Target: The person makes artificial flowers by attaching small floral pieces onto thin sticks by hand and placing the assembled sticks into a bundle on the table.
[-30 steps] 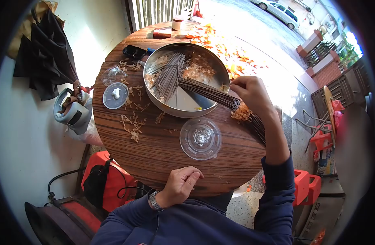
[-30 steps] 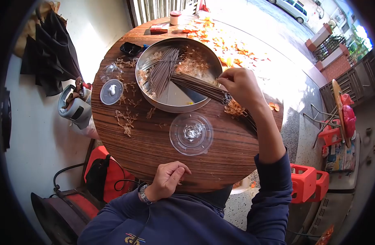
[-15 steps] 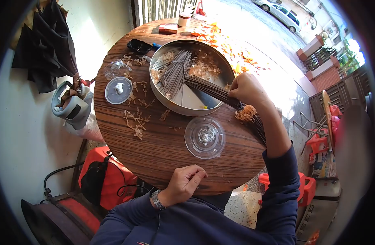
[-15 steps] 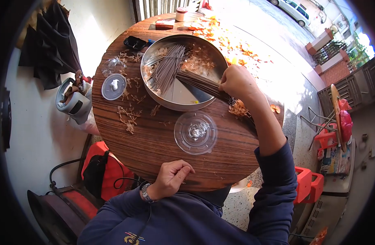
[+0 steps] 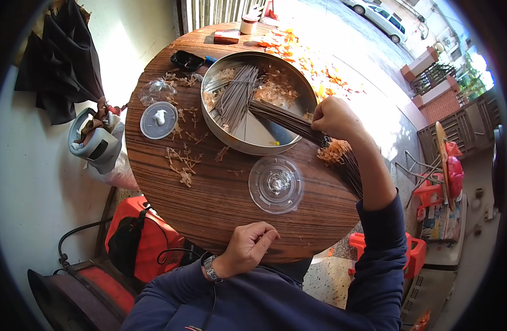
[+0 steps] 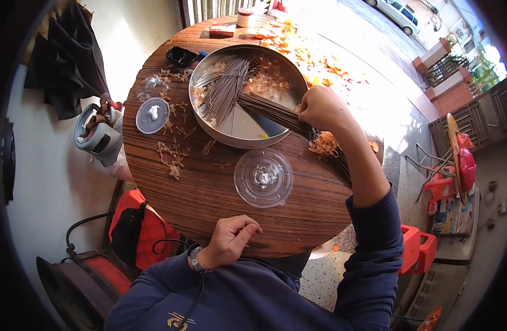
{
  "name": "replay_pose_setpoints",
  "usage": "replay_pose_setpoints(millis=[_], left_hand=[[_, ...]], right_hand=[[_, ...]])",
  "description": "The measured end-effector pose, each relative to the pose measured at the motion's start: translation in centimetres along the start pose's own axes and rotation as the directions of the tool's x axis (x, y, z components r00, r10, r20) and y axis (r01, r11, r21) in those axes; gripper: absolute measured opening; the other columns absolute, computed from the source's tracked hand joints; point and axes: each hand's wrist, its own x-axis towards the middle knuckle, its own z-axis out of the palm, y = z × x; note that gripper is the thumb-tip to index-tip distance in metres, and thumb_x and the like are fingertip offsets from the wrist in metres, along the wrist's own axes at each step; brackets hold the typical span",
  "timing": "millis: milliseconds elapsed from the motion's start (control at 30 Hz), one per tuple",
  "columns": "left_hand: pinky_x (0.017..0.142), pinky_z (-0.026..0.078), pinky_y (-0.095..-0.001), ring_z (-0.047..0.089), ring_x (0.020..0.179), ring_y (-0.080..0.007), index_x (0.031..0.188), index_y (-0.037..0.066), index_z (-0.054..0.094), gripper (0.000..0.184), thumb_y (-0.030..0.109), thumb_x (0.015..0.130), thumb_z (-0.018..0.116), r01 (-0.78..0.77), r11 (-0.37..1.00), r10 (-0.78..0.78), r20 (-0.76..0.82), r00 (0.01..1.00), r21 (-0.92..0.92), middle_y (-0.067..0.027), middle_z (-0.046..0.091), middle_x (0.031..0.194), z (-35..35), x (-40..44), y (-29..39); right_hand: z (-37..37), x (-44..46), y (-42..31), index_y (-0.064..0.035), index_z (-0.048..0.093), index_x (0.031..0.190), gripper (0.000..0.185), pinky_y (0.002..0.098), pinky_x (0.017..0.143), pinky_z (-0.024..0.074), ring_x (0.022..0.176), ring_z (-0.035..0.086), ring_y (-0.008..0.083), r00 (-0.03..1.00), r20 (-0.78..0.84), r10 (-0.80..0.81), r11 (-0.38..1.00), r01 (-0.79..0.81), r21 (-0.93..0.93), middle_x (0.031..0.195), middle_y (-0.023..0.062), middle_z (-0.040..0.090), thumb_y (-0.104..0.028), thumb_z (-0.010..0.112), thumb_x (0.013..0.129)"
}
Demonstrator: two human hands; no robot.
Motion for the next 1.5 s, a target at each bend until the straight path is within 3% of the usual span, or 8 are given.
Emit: replay_pose_setpoints(millis=[267, 433, 533, 600, 900, 1067, 1233, 1500], left_hand=[[0.060, 0.045, -0.0216, 0.056, 0.067, -0.0053, 0.099, -0.001, 0.068, 0.015, 0.007, 0.097, 0.055, 0.096, 0.994, -0.095, 0.027, 0.995, -0.052, -0.0018, 0.062, 0.076, -0.4, -0.3, -0.2], [0.059, 0.039, -0.0182, 0.045, 0.064, -0.0024, 0.124, -0.003, 0.058, 0.035, -0.001, 0.091, 0.044, 0.185, 0.915, -0.186, 0.032, 0.982, -0.358, -0.0014, 0.055, 0.089, -0.6, -0.7, -1.0], [0.062, 0.040, -0.0181, 0.045, 0.069, -0.0032, 0.131, -0.003, 0.053, 0.039, -0.001, 0.093, 0.042, 0.219, 0.860, -0.213, 0.065, 0.975, -0.461, -0.0034, 0.053, 0.098, -0.7, -0.7, -1.2], [0.064, 0.040, -0.0182, 0.045, 0.071, -0.0035, 0.132, -0.003, 0.052, 0.039, -0.001, 0.095, 0.043, 0.217, 0.874, -0.217, 0.051, 0.975, -0.434, -0.0033, 0.052, 0.100, -0.6, -0.4, -1.0], [0.067, 0.043, -0.0178, 0.047, 0.075, -0.0046, 0.142, 0.001, 0.041, 0.038, 0.012, 0.107, 0.046, 0.364, 0.812, -0.331, 0.154, 0.931, -0.457, -0.0037, 0.057, 0.102, -1.4, 0.2, -0.9], [0.066, 0.044, -0.0192, 0.047, 0.071, -0.0045, 0.133, 0.000, 0.039, 0.029, 0.011, 0.107, 0.046, 0.263, 0.917, -0.251, 0.079, 0.965, -0.300, -0.0082, 0.062, 0.099, 0.0, 0.2, 0.0], [0.065, 0.045, -0.0204, 0.046, 0.068, -0.0041, 0.112, 0.005, 0.040, 0.011, 0.009, 0.106, 0.048, 0.271, 0.946, -0.255, 0.108, 0.961, -0.179, -0.0111, 0.066, 0.098, 0.2, 0.1, -0.8], [0.061, 0.050, -0.0193, 0.058, 0.071, -0.0040, 0.095, 0.003, 0.050, 0.014, 0.002, 0.098, 0.064, 0.254, 0.948, -0.242, 0.082, 0.967, -0.194, -0.0185, 0.071, 0.110, 0.3, -0.1, -1.1]], right_hand=[[-1.4, -1.7, 0.8, 0.0020, 0.072, 0.079, 0.015, 0.0331, 0.063, 0.0499, 0.062, 0.062, 0.0171, 0.998, -0.063, -0.015, 0.998, 0.018, 0.054, 0.067, 0.0117, 0.067, -0.013, 0.074, 0.075], [-2.5, -6.6, 1.7, 0.0054, 0.068, 0.092, 0.018, 0.0276, 0.070, 0.0495, 0.074, 0.060, 0.0117, 0.961, -0.265, -0.076, 0.931, 0.164, 0.326, 0.080, 0.0057, 0.069, -0.012, 0.067, 0.091], [-1.1, -11.2, 1.7, 0.0038, 0.065, 0.096, 0.016, 0.0223, 0.069, 0.0445, 0.073, 0.053, 0.0074, 0.944, -0.328, 0.033, 0.768, 0.186, 0.613, 0.080, 0.0012, 0.063, -0.012, 0.065, 0.096], [0.6, -14.0, 2.4, 0.0012, 0.061, 0.102, 0.013, 0.0192, 0.064, 0.0377, 0.068, 0.044, 0.0055, 0.932, -0.332, 0.149, 0.471, 0.228, 0.852, 0.085, 0.0004, 0.058, -0.011, 0.062, 0.099], [11.7, -20.4, 0.5, -0.0023, 0.055, 0.101, 0.011, 0.0215, 0.063, 0.0362, 0.071, 0.043, 0.0091, 0.933, -0.288, 0.215, -0.246, 0.337, 0.909, 0.094, 0.0078, 0.057, -0.008, 0.064, 0.097], [15.1, -20.4, -1.9, 0.0017, 0.060, 0.114, 0.025, 0.0248, 0.068, 0.0398, 0.077, 0.048, 0.0117, 0.940, -0.216, 0.263, -0.403, 0.310, 0.861, 0.096, 0.0072, 0.060, -0.006, 0.070, 0.092], [17.0, -20.2, -2.5, 0.0032, 0.060, 0.109, 0.020, 0.0265, 0.072, 0.0415, 0.078, 0.051, 0.0146, 0.920, -0.288, 0.265, -0.457, 0.383, 0.803, 0.094, 0.0085, 0.059, -0.003, 0.069, 0.092], [18.8, -20.9, -4.7, 0.0020, 0.061, 0.097, 0.016, 0.0295, 0.076, 0.0512, 0.083, 0.063, 0.0197, 0.829, -0.480, 0.287, -0.123, 0.529, 0.840, 0.092, 0.0135, 0.064, 0.012, 0.065, 0.085]])
